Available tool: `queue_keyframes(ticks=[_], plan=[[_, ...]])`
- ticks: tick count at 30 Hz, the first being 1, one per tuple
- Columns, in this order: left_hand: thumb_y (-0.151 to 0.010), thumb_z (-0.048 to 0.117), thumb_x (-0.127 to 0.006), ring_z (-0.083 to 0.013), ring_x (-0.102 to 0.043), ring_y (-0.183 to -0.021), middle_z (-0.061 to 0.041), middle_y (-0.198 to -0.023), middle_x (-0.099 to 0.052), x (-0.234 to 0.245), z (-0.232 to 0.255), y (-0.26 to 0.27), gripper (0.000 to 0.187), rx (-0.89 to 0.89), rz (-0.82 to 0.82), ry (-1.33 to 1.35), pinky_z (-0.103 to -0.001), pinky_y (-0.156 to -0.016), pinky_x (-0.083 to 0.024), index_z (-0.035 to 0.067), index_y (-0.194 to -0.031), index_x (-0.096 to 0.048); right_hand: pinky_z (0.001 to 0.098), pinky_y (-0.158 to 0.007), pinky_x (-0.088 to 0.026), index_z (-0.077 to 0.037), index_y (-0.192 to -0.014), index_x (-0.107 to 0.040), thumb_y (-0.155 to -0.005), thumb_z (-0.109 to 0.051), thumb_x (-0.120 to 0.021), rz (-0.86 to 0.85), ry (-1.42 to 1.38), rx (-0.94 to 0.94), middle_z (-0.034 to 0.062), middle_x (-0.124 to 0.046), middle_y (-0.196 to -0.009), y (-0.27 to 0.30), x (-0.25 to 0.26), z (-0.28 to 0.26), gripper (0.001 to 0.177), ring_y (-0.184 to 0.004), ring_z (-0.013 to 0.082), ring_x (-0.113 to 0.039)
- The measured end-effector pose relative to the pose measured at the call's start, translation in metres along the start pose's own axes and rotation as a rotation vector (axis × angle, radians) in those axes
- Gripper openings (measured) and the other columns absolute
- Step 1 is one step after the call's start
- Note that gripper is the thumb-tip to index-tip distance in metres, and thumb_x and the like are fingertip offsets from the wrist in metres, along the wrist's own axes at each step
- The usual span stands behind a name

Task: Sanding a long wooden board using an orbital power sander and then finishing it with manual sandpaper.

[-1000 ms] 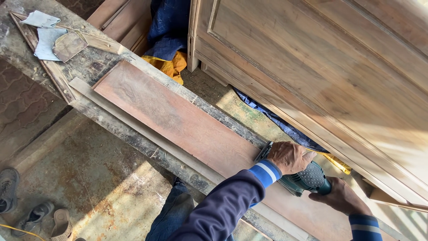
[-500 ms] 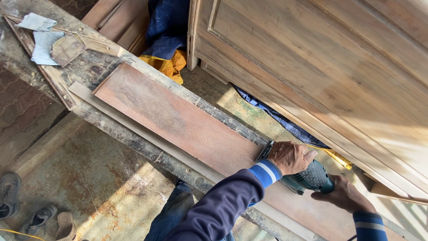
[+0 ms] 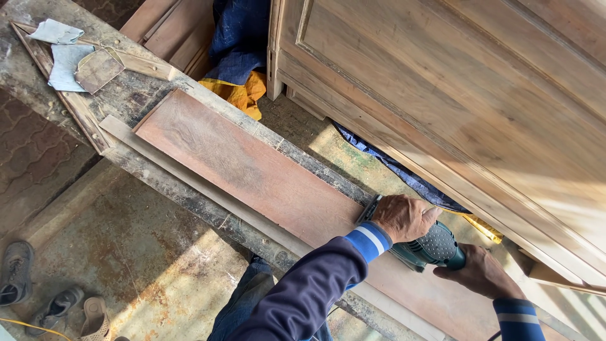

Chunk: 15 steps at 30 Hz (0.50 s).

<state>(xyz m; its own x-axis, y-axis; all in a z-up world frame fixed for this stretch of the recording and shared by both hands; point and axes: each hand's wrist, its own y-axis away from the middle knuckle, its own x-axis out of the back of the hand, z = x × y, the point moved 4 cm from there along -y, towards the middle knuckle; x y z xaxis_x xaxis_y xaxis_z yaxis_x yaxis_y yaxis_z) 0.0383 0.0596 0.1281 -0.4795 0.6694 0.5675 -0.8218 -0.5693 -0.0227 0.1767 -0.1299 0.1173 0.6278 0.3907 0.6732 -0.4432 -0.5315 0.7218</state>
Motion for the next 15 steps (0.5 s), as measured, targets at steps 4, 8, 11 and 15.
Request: queue_keyframes(ticks=[4, 8, 11, 15], plan=[[-0.098, 0.048, -0.054, -0.0384, -0.072, -0.072, -0.019, -0.075, -0.072, 0.015, -0.007, -0.004, 0.049, -0.020, 0.025, 0.025, -0.049, -0.070, -0.057, 0.011, -0.074, -0.076, 0.0384, -0.082, -0.063, -0.012, -0.100, -0.078, -0.064, -0.047, -0.095, 0.006, 0.011, 0.033, 0.0089, -0.083, -0.087, -0.004, 0.008, -0.022, 0.053, -0.078, 0.0221, -0.080], [-0.098, 0.048, -0.054, -0.0388, -0.072, -0.071, -0.020, -0.075, -0.072, 0.034, -0.018, -0.008, 0.050, -0.003, 0.003, 0.043, -0.049, -0.068, -0.058, 0.011, -0.073, -0.075, 0.0380, -0.078, -0.064, -0.010, -0.094, -0.079, -0.066, -0.045, -0.094, -0.005, 0.021, 0.065, 0.0097, -0.080, -0.084, -0.009, 0.011, -0.043, 0.047, -0.074, 0.0230, -0.079], [-0.099, 0.049, -0.052, -0.0368, -0.071, -0.067, -0.019, -0.072, -0.072, 0.046, -0.029, -0.011, 0.051, -0.024, -0.002, 0.042, -0.048, -0.066, -0.057, 0.011, -0.071, -0.073, 0.0394, -0.075, -0.063, -0.010, -0.092, -0.078, -0.065, -0.043, -0.094, 0.022, -0.023, 0.126, 0.0095, -0.081, -0.081, -0.010, 0.017, -0.065, 0.046, -0.072, 0.0231, -0.078], [-0.104, 0.050, -0.045, -0.0256, -0.064, -0.050, -0.011, -0.056, -0.063, 0.061, -0.055, -0.017, 0.057, -0.076, -0.036, 0.006, -0.043, -0.053, -0.054, 0.013, -0.065, -0.064, 0.0390, -0.071, -0.062, -0.008, -0.089, -0.077, -0.063, -0.037, -0.091, 0.034, -0.081, 0.226, 0.0090, -0.080, -0.079, -0.019, 0.017, -0.093, 0.041, -0.068, 0.0229, -0.077]])
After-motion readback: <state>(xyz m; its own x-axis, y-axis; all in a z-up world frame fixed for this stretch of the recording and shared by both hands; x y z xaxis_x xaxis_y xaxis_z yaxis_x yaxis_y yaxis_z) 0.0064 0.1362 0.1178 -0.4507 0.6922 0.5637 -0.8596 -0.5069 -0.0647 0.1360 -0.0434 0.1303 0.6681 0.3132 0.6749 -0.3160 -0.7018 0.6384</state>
